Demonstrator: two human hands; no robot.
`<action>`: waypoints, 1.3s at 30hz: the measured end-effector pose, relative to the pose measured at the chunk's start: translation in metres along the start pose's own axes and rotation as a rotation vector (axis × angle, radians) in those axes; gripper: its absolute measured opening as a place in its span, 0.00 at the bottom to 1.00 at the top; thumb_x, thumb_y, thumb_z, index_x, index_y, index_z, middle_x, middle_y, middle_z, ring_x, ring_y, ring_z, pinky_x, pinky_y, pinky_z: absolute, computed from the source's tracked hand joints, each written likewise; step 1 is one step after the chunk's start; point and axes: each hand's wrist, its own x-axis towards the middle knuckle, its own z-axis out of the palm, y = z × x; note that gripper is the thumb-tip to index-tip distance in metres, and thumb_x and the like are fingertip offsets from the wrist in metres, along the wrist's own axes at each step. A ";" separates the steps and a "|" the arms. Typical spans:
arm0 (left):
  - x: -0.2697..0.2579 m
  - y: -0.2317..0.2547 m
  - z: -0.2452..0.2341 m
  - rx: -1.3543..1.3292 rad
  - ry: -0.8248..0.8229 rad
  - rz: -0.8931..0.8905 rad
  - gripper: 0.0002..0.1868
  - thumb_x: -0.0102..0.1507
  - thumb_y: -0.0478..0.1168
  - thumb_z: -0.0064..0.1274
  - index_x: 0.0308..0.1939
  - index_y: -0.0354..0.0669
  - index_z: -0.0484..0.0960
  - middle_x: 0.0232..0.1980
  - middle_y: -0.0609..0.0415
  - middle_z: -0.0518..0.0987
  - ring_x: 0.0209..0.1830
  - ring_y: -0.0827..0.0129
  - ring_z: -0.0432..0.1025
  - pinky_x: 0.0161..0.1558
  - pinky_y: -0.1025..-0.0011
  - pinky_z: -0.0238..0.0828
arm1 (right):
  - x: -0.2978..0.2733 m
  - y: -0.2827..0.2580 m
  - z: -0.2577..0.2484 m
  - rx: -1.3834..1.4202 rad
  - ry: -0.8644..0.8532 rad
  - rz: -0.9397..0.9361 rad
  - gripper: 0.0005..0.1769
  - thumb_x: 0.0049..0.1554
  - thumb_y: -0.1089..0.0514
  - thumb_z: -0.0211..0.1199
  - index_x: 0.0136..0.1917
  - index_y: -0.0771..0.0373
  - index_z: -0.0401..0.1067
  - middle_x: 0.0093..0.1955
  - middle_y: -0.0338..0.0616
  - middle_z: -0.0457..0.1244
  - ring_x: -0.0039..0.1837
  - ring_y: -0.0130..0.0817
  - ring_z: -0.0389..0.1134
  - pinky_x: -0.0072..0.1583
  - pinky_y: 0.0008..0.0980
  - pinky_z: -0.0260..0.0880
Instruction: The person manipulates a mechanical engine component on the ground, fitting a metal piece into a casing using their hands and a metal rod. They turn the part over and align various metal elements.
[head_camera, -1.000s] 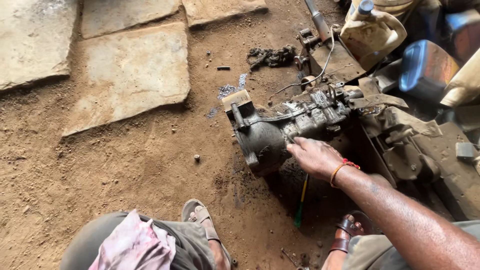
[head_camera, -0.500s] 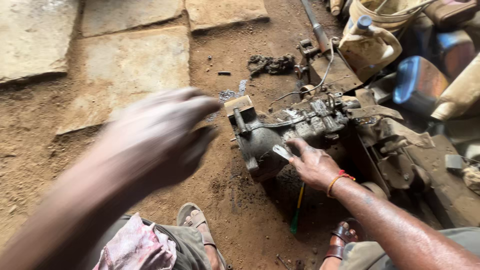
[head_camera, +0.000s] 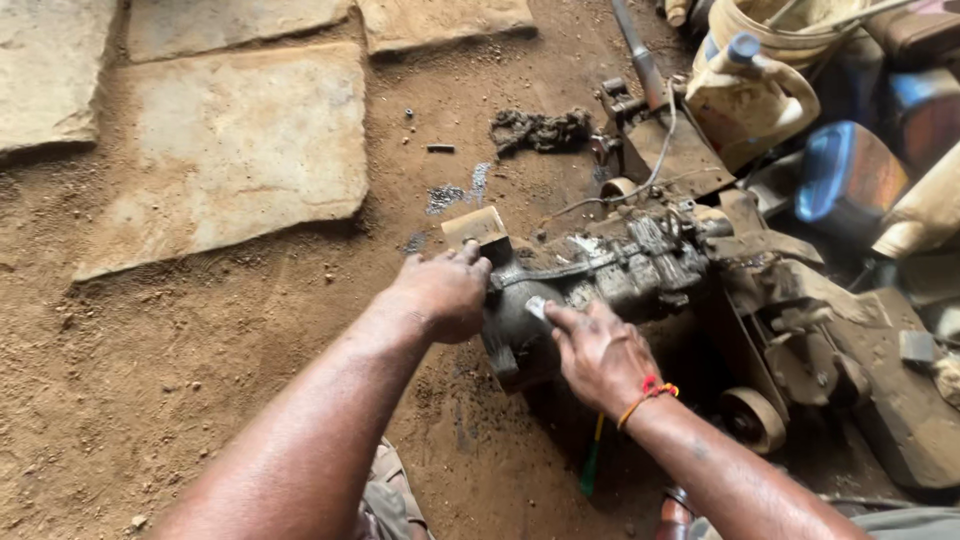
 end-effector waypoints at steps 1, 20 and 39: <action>-0.003 0.001 -0.001 -0.006 -0.002 0.001 0.35 0.68 0.35 0.39 0.80 0.48 0.49 0.85 0.51 0.40 0.84 0.61 0.40 0.79 0.47 0.35 | 0.011 -0.002 -0.003 -0.012 0.001 0.010 0.18 0.60 0.48 0.59 0.63 0.40 0.75 0.51 0.52 0.65 0.52 0.52 0.70 0.56 0.49 0.71; -0.021 -0.004 0.012 0.019 -0.043 0.010 0.44 0.65 0.30 0.39 0.82 0.49 0.38 0.85 0.54 0.35 0.84 0.60 0.37 0.78 0.44 0.32 | -0.020 0.005 0.021 -0.019 -0.050 0.017 0.24 0.59 0.47 0.56 0.69 0.37 0.71 0.48 0.50 0.63 0.49 0.49 0.70 0.54 0.48 0.73; -0.018 0.001 0.009 0.025 0.008 -0.003 0.41 0.65 0.34 0.40 0.81 0.47 0.42 0.86 0.53 0.38 0.85 0.61 0.38 0.79 0.46 0.36 | 0.015 0.026 0.028 0.115 0.150 -0.144 0.18 0.60 0.50 0.60 0.63 0.48 0.75 0.46 0.49 0.66 0.51 0.51 0.69 0.53 0.50 0.71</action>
